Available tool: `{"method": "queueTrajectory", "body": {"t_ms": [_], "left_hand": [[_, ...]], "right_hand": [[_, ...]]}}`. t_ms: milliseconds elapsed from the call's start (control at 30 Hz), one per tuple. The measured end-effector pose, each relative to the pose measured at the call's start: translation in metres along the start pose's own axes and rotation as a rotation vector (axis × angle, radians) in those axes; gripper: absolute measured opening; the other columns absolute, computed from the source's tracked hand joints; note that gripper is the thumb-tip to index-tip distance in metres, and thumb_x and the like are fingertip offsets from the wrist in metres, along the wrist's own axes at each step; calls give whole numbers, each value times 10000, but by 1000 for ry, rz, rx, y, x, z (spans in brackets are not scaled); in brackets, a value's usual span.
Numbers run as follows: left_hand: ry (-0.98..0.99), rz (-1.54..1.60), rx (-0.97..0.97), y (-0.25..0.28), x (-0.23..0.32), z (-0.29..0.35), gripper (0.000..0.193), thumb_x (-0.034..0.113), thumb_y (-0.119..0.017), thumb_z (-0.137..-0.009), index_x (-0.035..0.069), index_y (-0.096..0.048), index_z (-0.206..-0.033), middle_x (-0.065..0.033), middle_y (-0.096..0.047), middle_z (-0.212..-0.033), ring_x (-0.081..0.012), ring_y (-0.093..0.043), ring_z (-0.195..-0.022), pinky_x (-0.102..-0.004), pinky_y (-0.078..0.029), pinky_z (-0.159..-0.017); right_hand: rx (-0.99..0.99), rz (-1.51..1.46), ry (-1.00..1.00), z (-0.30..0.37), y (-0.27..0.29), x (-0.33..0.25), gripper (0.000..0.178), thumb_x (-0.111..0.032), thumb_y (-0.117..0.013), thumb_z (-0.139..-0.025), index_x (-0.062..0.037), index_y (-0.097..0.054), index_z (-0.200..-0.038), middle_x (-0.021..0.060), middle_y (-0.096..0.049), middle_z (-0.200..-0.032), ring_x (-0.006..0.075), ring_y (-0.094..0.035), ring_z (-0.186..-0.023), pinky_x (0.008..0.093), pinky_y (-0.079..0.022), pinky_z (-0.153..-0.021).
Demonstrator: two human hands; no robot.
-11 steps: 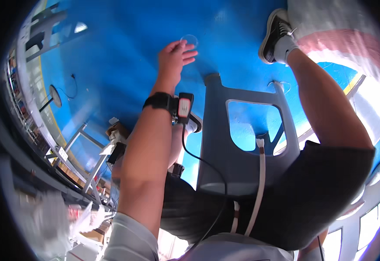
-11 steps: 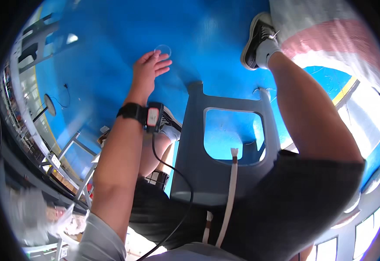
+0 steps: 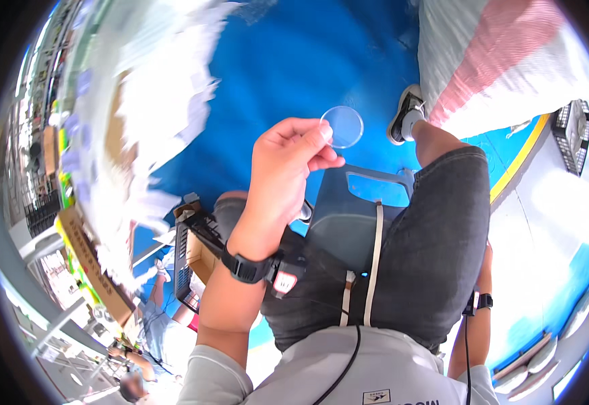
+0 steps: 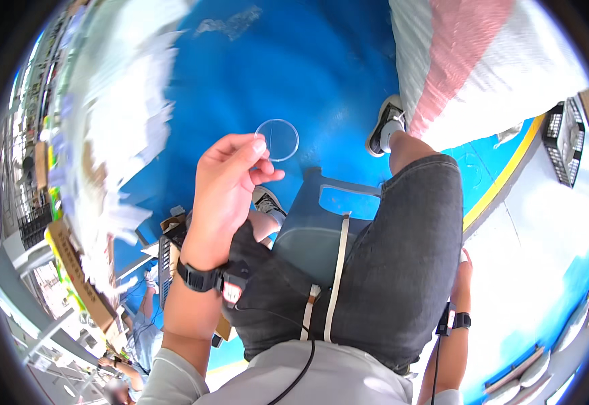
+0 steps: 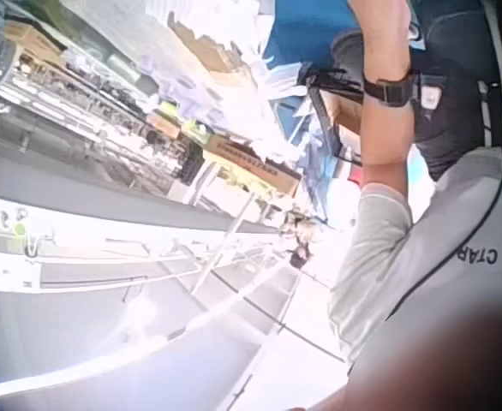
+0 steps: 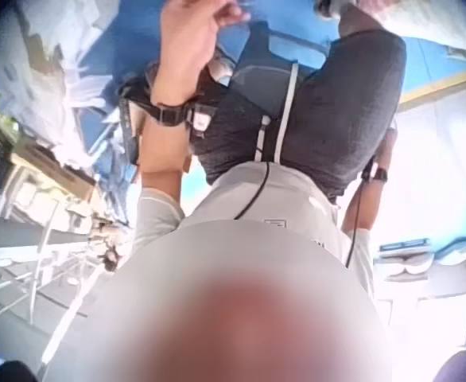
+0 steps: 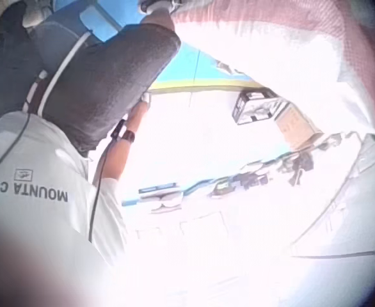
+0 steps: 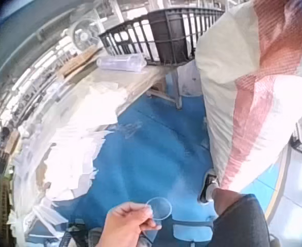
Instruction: Assembling flashlight components including inserting batteries, lenses, and white rings on a factory assembly line.
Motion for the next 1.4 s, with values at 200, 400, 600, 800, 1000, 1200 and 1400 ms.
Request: {"method": "queueTrajectory", "body": {"t_ms": [200, 400, 600, 800, 1000, 1200, 1400], "left_hand": [[-633, -196, -64, -29, 73, 116, 91, -47, -592, -815, -15, -592, -901, -92, -600, -814, -179, -600, -680, -346, -558, -659], [-1941, -1111, -32, -23, 158, 226, 201, -27, -712, -655, 56, -624, -815, -76, -565, -859, -226, -581, -707, -341, -550, -647], [-1786, -1217, -3, 5, 232, 247, 227, -66, -584, -748, 72, -491, -902, -165, -600, -1040, -340, -638, -805, -384, -556, -613], [-1715, -1299, 469, 73, 346, 241, 295, -111, -498, -569, 52, -485, -814, -118, -575, -771, -307, -560, -656, -374, -466, -543], [-1637, -951, 831, 113, 516, 216, 36, 9, -394, -926, 44, -389, -926, -44, -452, -664, -118, -429, -548, -271, -411, -484], [-1355, -547, 1063, 206, 636, 241, 62, 88, -422, -945, 36, -394, -965, -30, -469, -698, -81, -455, -552, -251, -453, -401], [-938, -312, 1186, 343, 673, 286, 191, 127, -580, -871, -29, -541, -974, -38, -526, -759, -96, -539, -608, -276, -556, -528]], "right_hand": [[54, -279, 320, 23, 55, -34, 156, -178, -489, -923, -63, -545, -1013, 32, -568, -883, 168, -548, -789, 319, -440, -751], [79, -350, 563, 53, 44, -93, 179, -218, -504, -924, -67, -552, -1008, 20, -544, -840, 150, -538, -771, 297, -440, -701], [-4, -554, 590, 45, 26, -129, 200, -211, -378, -967, -100, -543, -985, 25, -552, -820, 140, -529, -754, 283, -422, -639], [138, -280, 925, 68, 25, -214, 107, -63, -504, -870, -39, -549, -964, 94, -573, -785, 182, -530, -652, 318, -474, -512], [76, -223, 1139, 113, -79, -376, 83, -68, -481, -869, -42, -554, -896, 100, -554, -759, 189, -524, -627, 330, -473, -450], [-6, -44, 1222, 224, -146, -512, 94, -85, -484, -875, -49, -559, -917, 100, -560, -780, 192, -529, -659, 336, -470, -492], [-49, 80, 1306, 330, -204, -564, 106, -102, -487, -881, -56, -564, -938, 99, -567, -802, 195, -535, -692, 343, -467, -533]]}}
Point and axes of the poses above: each hand's wrist, its own z-axis away from the middle knuckle, its own y-axis out of the back of the hand, x = y × z, the point moved 3 cm from there along -z, towards the middle knuckle
